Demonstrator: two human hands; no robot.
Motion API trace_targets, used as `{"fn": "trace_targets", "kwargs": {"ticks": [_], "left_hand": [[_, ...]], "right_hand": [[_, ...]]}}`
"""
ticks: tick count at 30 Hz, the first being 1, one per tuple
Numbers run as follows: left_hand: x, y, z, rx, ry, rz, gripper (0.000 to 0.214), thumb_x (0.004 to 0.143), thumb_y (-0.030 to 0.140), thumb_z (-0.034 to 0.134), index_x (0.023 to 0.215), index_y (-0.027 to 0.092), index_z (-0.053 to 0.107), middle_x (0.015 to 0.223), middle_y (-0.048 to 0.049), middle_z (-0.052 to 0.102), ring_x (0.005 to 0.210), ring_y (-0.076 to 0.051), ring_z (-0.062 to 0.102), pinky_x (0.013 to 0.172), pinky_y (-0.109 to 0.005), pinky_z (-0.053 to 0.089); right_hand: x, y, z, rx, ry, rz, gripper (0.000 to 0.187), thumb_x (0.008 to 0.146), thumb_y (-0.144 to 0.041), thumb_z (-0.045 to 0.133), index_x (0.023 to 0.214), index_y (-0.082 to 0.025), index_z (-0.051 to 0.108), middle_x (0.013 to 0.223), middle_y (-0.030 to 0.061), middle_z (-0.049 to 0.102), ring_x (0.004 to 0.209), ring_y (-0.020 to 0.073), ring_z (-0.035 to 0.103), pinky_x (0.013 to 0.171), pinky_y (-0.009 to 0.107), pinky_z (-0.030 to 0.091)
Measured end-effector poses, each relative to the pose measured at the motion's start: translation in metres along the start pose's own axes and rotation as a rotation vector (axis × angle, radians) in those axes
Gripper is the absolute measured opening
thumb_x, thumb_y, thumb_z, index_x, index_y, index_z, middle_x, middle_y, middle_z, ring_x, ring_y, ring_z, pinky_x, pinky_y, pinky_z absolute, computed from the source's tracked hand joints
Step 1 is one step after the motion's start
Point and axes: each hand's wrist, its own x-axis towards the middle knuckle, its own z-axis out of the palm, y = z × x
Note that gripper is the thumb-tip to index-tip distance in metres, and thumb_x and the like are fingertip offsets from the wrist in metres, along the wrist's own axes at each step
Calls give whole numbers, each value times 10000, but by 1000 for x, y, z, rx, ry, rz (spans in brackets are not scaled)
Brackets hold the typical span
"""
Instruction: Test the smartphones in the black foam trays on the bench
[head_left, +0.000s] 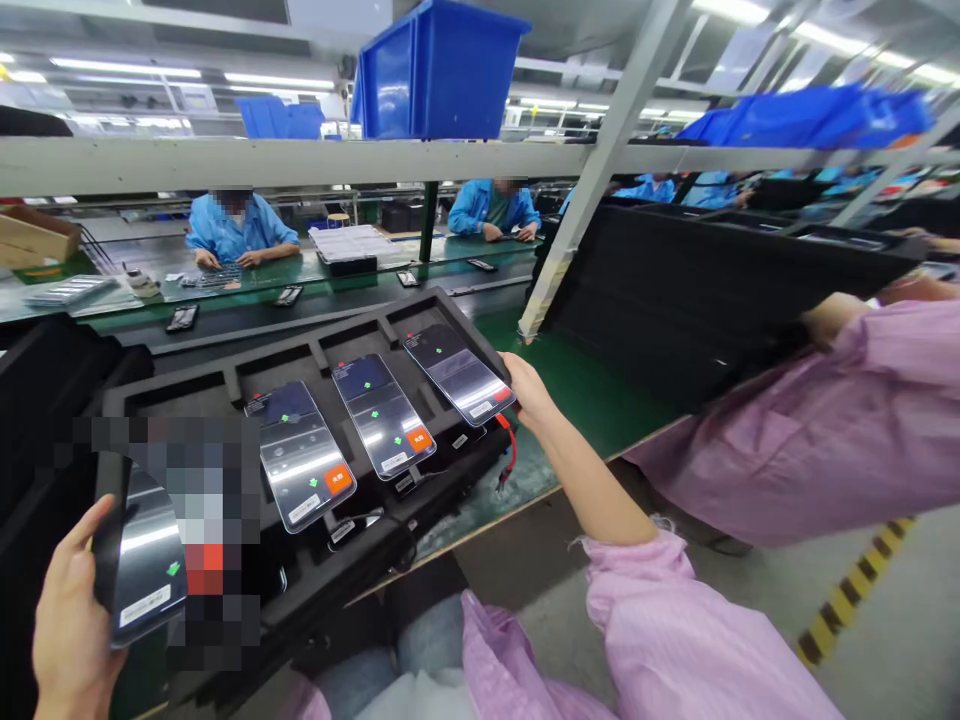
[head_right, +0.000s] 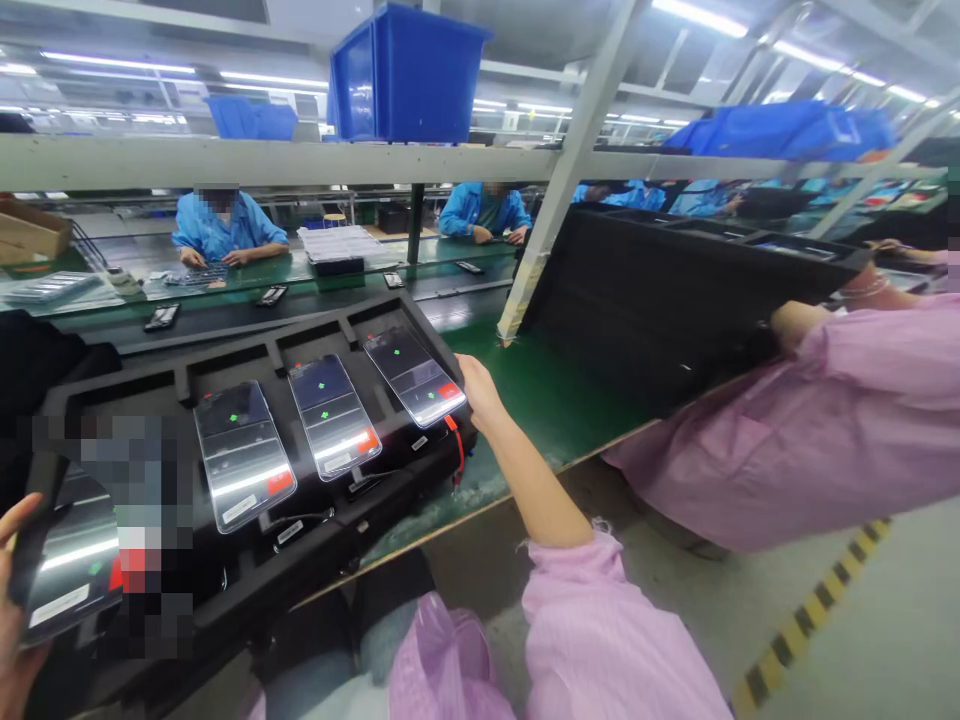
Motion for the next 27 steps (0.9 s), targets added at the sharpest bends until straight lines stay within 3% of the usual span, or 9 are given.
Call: {"fn": "trace_targets", "kwargs": {"ticks": [2,5,11,16,22,25,27], "left_hand": [[-3,4,2,-94,10,-124,526,595,336,512,1108,292,622,963,26,606,574,-90,460,394,-128,392],[-10,15,6,-113,21,-196,510,595,307,505,1089,318,633,925,39,613,552,-89,455,374,-122,388],[-22,49,10,-156,-31,-398,389,716,365,519,1091,375,622,1025,56,647,582,-85,540,446,-116,456],[-18,56,-13,-234,-51,-445,365,767,333,521,1120,361,608,988,36,669,568,-106,594,487,-174,516],[-20,51,-41,-347,220,-459,348,817,157,469,1092,301,625,798,58,679,581,-54,605,525,-98,492],[-23,52,-43,-336,180,-454,355,832,166,450,1119,303,608,853,44,682,610,-74,623,540,-143,520],[-23,50,-40,-324,143,-441,350,837,210,463,1151,300,588,995,23,672,723,-103,647,591,-176,540]], "right_hand": [[-1,4,0,9,5,2,232,665,-424,622,735,-204,635,699,-37,597,635,114,527,561,223,425],[-3,6,-1,22,11,7,226,645,-419,639,726,-209,640,708,-34,617,643,122,546,570,232,437],[-18,-9,-14,-4,-11,26,197,645,-379,648,768,-226,645,735,-26,662,667,142,602,608,249,479],[-54,-43,-19,-122,-66,110,243,693,-326,599,918,-262,665,706,-32,656,535,114,575,436,199,426],[-90,-69,0,-188,-277,85,445,728,-392,607,1162,-299,573,719,-18,639,549,129,585,442,209,465],[-92,-69,6,-164,-274,72,395,733,-383,608,1121,-311,600,726,-20,647,547,116,587,450,191,481],[-88,-66,3,-134,-255,90,356,729,-353,610,1082,-318,625,762,-18,670,557,112,604,452,179,490]]}}
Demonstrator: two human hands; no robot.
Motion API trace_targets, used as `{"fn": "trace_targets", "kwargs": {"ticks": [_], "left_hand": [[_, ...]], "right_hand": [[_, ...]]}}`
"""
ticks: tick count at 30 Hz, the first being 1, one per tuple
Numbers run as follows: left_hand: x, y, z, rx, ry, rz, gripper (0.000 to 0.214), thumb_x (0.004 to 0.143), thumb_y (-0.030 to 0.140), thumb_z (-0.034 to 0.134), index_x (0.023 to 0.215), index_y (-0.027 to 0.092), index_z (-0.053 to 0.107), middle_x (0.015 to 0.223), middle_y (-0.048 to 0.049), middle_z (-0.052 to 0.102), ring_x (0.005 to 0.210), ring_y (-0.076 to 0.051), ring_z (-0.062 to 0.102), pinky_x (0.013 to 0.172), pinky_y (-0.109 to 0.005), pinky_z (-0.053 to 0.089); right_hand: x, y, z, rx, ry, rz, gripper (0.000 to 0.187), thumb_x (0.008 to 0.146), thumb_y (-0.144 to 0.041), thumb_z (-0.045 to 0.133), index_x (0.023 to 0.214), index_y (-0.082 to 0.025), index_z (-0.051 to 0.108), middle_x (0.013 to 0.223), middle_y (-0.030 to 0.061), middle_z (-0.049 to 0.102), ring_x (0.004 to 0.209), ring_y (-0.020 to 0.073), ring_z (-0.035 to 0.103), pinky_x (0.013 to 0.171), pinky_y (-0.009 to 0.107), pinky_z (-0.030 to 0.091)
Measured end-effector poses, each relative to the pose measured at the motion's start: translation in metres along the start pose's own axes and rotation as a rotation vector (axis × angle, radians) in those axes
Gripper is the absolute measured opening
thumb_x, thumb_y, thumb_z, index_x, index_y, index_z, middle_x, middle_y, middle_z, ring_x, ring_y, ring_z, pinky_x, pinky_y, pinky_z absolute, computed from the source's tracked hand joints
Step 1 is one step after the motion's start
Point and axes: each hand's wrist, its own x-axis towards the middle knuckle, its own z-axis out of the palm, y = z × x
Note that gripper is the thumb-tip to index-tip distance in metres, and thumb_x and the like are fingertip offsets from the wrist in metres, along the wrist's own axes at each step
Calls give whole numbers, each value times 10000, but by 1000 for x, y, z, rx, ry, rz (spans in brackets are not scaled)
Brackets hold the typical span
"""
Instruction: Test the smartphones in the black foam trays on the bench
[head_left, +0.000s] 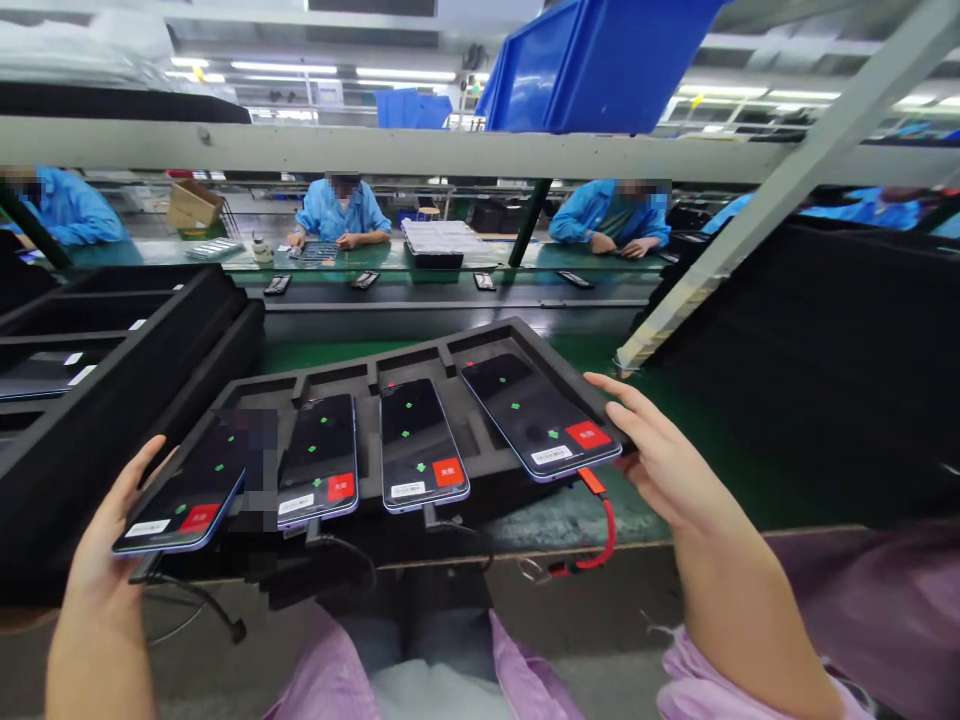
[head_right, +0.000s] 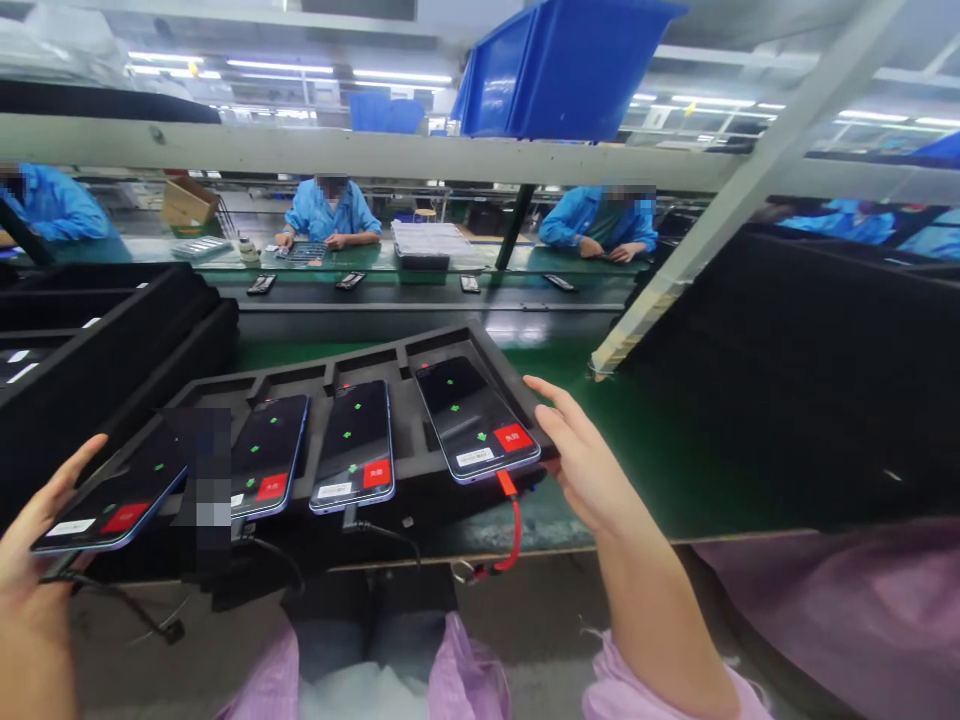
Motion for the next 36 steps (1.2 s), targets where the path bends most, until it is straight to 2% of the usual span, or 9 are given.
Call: {"fn": "trace_targets", "kwargs": {"ticks": [4,7,11,18,20,23,26,30,36], "left_hand": [[-2,-14,19,0,-90,24,364,840,316,501,1200,292,552,1235,21,574,1063,-139,572,808,-180,504],[-17,-27,43,36,-284,67,414,801,397,570,1207,319,542,1273,28,545,1183,-176,489,1014,-278,387],[-43,-37,71,190,-506,172,457,799,486,545,1228,330,519,1365,5,454,1286,-229,371,1094,-392,284],[-47,-43,90,257,-557,109,453,815,458,507,1246,319,503,1395,-5,419,1317,-230,321,1113,-409,234],[-41,-41,85,239,-538,104,451,799,462,533,1227,322,522,1381,3,438,1293,-218,361,1074,-351,315],[-27,-34,63,181,-498,98,520,712,503,635,1186,303,560,1345,-11,481,1187,-222,485,843,-226,500],[-12,-28,28,51,-281,137,542,681,454,678,1189,310,558,1267,-9,554,1141,-216,524,675,-167,529],[-9,-30,-9,-36,23,114,408,804,278,535,1201,370,536,1202,36,599,1148,-189,523,753,-216,539],[-11,-42,-22,-156,94,37,390,831,238,518,1199,366,540,1192,34,605,1160,-175,514,891,-268,495]], "right_hand": [[13,21,-31,95,75,60,353,724,-277,596,1072,-313,641,879,-5,713,639,143,663,486,206,537],[19,49,-73,245,231,91,311,750,-249,548,1040,-291,651,986,4,713,818,178,688,653,282,593],[5,84,-119,276,372,88,253,803,-276,513,1012,-280,657,1083,15,687,1003,199,648,813,318,574],[-21,91,-135,256,378,51,216,820,-309,523,980,-300,669,1072,-15,689,1007,169,646,790,261,583],[-17,86,-130,260,386,70,219,798,-299,547,979,-292,672,1025,-6,706,972,178,659,757,272,593],[-8,74,-104,278,380,89,233,747,-274,575,958,-288,672,931,-9,724,872,185,683,700,289,596],[-1,54,-59,222,259,38,289,705,-304,615,990,-291,657,909,-19,719,772,180,685,625,279,580],[3,29,-2,105,87,-45,389,723,-376,608,1101,-280,617,933,-1,706,701,174,663,512,253,528],[9,13,23,39,53,-43,369,740,-368,580,1099,-297,628,932,-3,695,656,165,638,462,256,490]]}}
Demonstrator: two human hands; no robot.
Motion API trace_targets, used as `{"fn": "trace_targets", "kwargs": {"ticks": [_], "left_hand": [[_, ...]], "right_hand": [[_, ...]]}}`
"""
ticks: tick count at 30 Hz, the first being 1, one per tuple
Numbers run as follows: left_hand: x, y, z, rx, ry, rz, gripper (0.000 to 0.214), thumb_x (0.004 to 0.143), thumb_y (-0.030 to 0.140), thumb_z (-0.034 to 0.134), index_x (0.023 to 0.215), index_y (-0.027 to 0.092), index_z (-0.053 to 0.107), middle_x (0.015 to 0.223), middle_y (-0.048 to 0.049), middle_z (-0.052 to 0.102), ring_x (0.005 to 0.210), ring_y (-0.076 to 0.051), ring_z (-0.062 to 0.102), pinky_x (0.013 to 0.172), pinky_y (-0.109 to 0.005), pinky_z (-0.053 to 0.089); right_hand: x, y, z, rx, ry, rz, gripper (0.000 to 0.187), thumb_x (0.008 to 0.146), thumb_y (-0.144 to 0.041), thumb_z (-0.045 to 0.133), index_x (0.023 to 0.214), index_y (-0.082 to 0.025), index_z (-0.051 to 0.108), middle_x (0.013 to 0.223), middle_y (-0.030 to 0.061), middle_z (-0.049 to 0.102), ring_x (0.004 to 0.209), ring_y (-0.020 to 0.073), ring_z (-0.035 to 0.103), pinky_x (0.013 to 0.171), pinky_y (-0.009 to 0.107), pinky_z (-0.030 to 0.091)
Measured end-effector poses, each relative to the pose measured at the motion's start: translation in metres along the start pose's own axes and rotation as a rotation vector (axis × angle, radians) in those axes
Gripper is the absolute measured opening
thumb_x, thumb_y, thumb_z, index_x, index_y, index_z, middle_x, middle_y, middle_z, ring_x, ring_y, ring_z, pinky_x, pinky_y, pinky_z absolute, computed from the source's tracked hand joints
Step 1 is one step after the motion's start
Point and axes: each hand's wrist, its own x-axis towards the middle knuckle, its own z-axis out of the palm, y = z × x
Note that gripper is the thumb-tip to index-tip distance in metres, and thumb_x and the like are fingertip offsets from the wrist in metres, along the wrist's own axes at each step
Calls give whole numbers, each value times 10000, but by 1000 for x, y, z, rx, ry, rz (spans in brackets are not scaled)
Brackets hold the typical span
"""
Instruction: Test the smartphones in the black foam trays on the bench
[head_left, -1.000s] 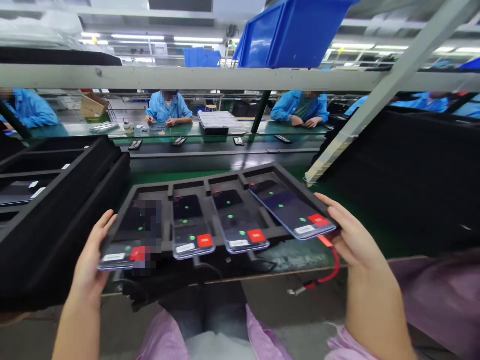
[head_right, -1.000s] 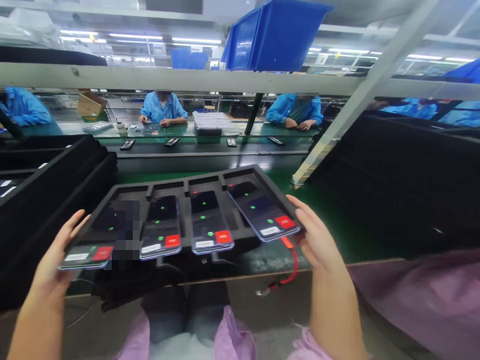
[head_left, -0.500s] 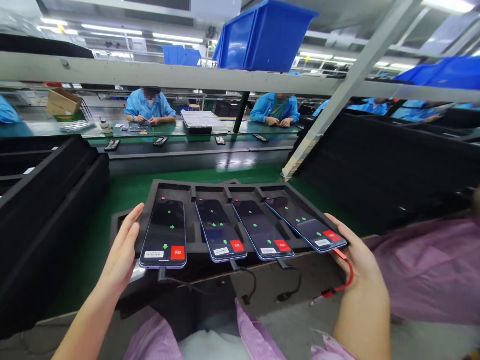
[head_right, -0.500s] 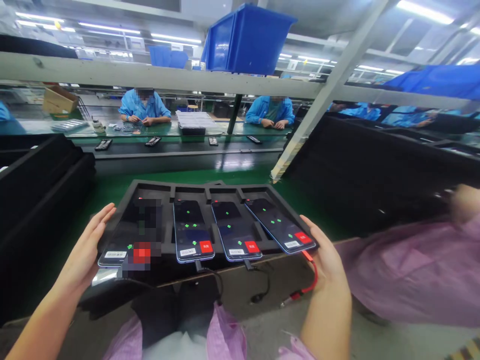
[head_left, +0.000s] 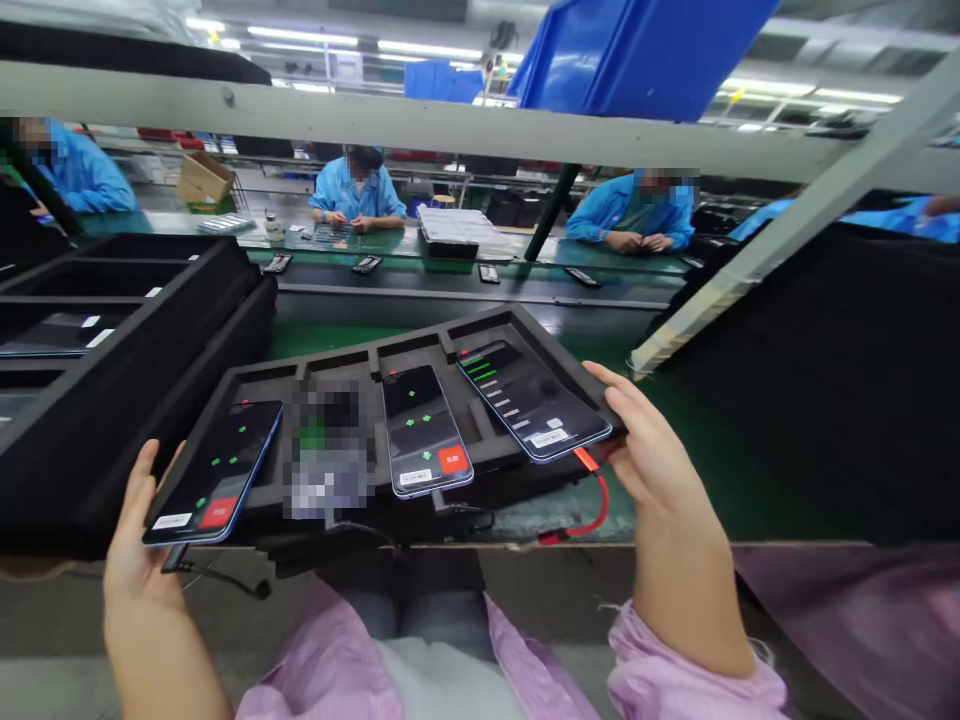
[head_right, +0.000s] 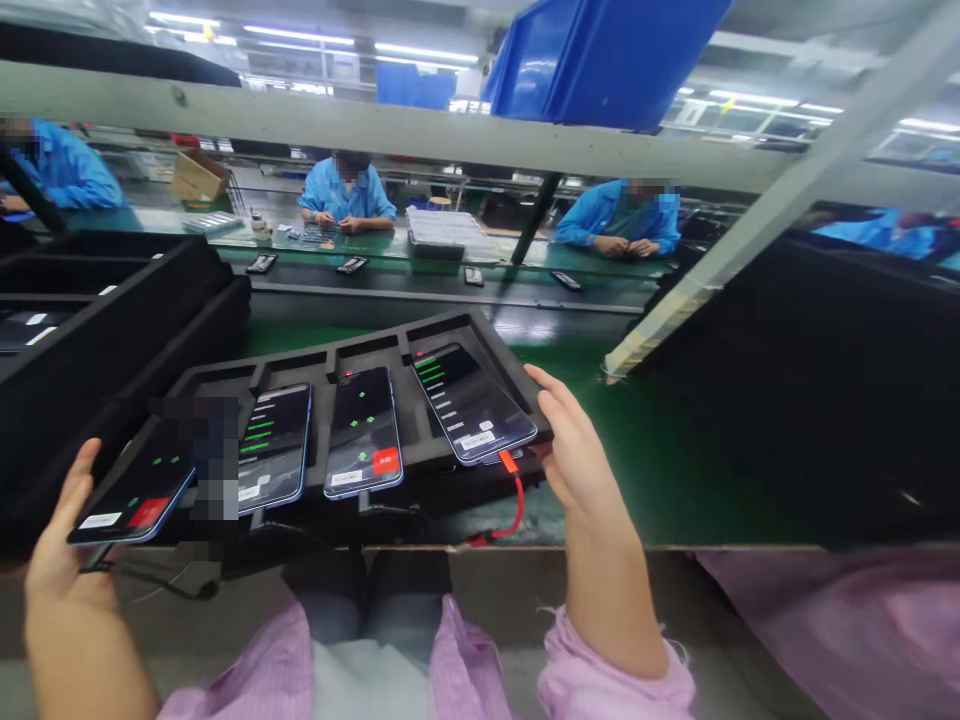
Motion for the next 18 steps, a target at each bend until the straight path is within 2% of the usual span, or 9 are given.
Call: {"fn": "trace_targets", "kwargs": {"ticks": [5,11,15,18], "left_hand": [[4,-10,-4,-30,22,-71,412,828,191,509,1198,368,541,1158,31,624,1145,-174,526,902,-271,491],[3,-8,-5,-33,19,-51,429,818,159,496,1187,372,548,1186,41,608,1162,-174,512,910,-281,490],[-6,-1,7,9,-18,26,446,788,177,527,1190,369,546,1199,34,601,1150,-165,521,899,-261,487],[-19,6,27,109,-105,54,456,749,218,574,1175,382,555,1203,49,598,1144,-168,526,774,-189,525]], "right_hand": [[1,-7,2,-29,-26,-24,322,740,-379,582,1051,-322,644,965,6,697,765,196,659,528,281,534],[2,-6,1,24,-26,9,320,730,-351,592,1043,-312,647,902,-8,705,661,158,646,490,253,512],[12,15,-17,110,25,36,337,706,-334,610,1037,-279,651,925,-11,708,696,168,658,513,259,515],[15,35,-42,233,121,41,335,677,-331,635,1004,-265,662,938,-13,714,783,187,672,614,286,546]]}}
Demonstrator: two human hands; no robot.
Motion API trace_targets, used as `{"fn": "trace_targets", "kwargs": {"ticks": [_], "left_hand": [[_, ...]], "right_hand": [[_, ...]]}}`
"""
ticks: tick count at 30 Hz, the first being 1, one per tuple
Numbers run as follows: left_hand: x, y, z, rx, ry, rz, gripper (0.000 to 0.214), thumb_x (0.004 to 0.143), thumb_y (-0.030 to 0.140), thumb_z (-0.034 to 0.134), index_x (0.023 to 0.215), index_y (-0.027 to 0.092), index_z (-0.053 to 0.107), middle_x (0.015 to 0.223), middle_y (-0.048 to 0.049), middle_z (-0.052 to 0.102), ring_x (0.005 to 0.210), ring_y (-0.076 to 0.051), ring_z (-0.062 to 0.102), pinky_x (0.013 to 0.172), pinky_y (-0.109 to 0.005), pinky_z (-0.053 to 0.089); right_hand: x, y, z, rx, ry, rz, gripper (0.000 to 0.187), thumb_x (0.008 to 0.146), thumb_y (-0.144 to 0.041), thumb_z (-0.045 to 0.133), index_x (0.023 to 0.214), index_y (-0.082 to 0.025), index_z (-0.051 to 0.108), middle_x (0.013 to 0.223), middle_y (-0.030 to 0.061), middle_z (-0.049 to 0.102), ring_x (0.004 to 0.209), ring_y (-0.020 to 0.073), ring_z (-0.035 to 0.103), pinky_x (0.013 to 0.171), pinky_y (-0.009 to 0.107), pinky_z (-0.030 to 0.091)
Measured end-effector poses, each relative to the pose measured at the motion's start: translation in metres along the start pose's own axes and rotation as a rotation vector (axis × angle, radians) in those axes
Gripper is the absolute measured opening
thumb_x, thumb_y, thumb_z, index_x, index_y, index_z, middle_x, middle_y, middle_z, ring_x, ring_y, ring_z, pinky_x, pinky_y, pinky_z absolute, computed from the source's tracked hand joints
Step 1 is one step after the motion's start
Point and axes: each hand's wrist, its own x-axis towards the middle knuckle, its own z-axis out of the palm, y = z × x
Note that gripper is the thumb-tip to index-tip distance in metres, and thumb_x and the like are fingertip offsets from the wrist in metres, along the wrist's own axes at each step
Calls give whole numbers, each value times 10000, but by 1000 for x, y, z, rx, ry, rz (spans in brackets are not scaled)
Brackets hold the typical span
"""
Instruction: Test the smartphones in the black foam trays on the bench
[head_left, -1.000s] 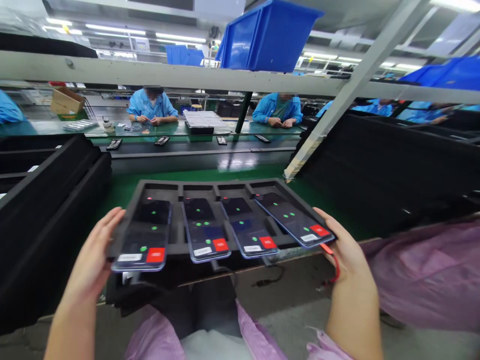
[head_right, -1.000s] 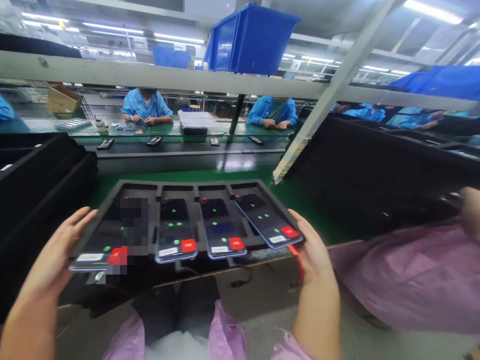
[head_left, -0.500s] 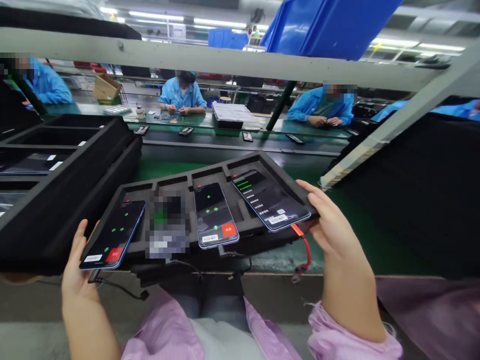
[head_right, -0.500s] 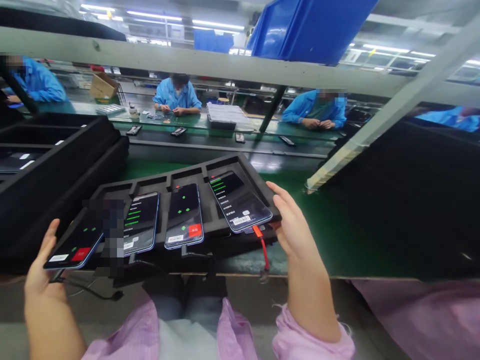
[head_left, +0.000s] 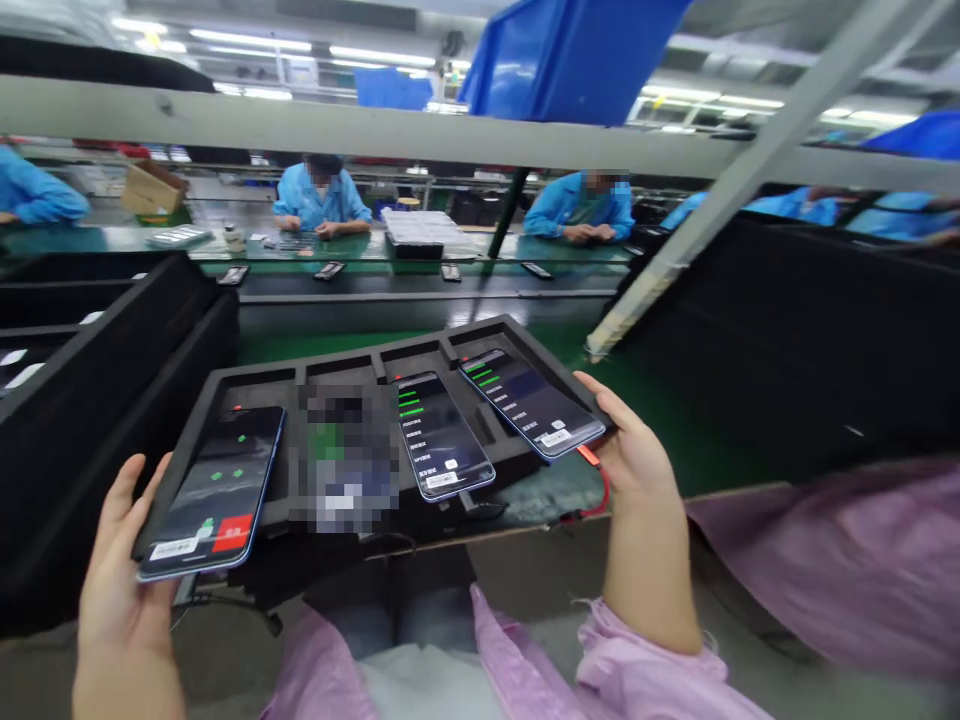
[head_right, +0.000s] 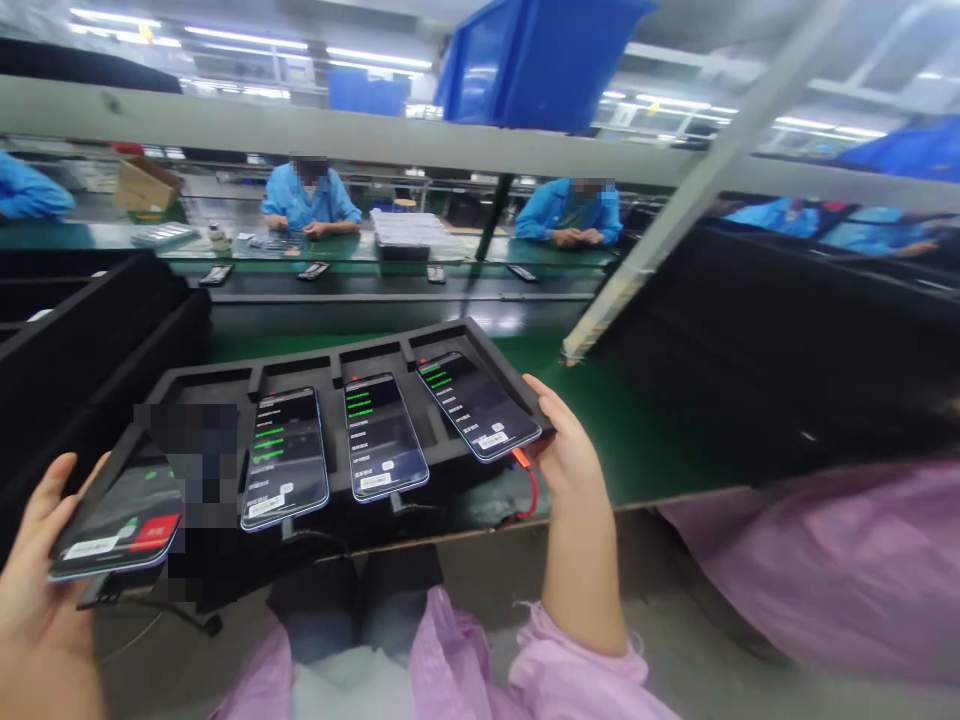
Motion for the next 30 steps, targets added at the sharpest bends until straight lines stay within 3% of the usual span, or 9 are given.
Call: {"fn": "trace_targets", "kwargs": {"ticks": [4,10,14,20,25,28,30], "left_hand": [[-10,13,31,146,-142,80,446,712,293,616,1139,415,571,1204,92,591,1186,-173,489,611,-109,514],[-13,24,76,186,-457,158,504,664,388,680,1155,378,570,1243,57,567,1156,-235,509,607,-165,548],[-13,24,87,176,-498,140,543,639,406,702,1163,351,569,1265,33,552,1157,-243,507,599,-161,545],[-7,18,73,171,-461,134,488,701,379,662,1177,345,556,1271,39,547,1158,-202,503,675,-143,532],[-6,0,38,220,-367,133,437,687,408,650,1119,371,589,1248,111,554,1223,-133,436,738,-54,456],[-4,-23,11,342,-291,190,432,698,441,604,1123,359,587,1241,105,551,1224,-165,431,960,-157,396],[-1,-40,-4,468,-272,324,417,729,449,538,1122,320,589,1238,55,541,1221,-211,423,1069,-263,309]], "right_hand": [[-6,16,-40,160,121,-4,352,661,-343,645,998,-246,665,973,6,715,887,222,671,729,349,560],[-24,46,-88,283,275,-10,299,669,-311,638,960,-253,677,940,-14,724,874,212,685,732,340,579],[-28,53,-103,238,279,-31,306,699,-331,626,996,-271,665,967,-24,720,866,212,689,715,350,590],[-25,48,-89,227,251,-24,314,679,-332,641,983,-257,669,946,1,723,868,223,687,730,354,585],[-16,45,-70,202,206,56,317,658,-334,650,965,-257,666,865,-5,725,834,215,683,700,341,571],[-3,45,-60,88,168,66,317,641,-346,662,944,-253,660,837,-15,715,767,196,675,648,312,554],[8,45,-52,13,177,24,340,645,-374,667,962,-255,647,831,-25,704,719,175,660,611,285,536]]}}
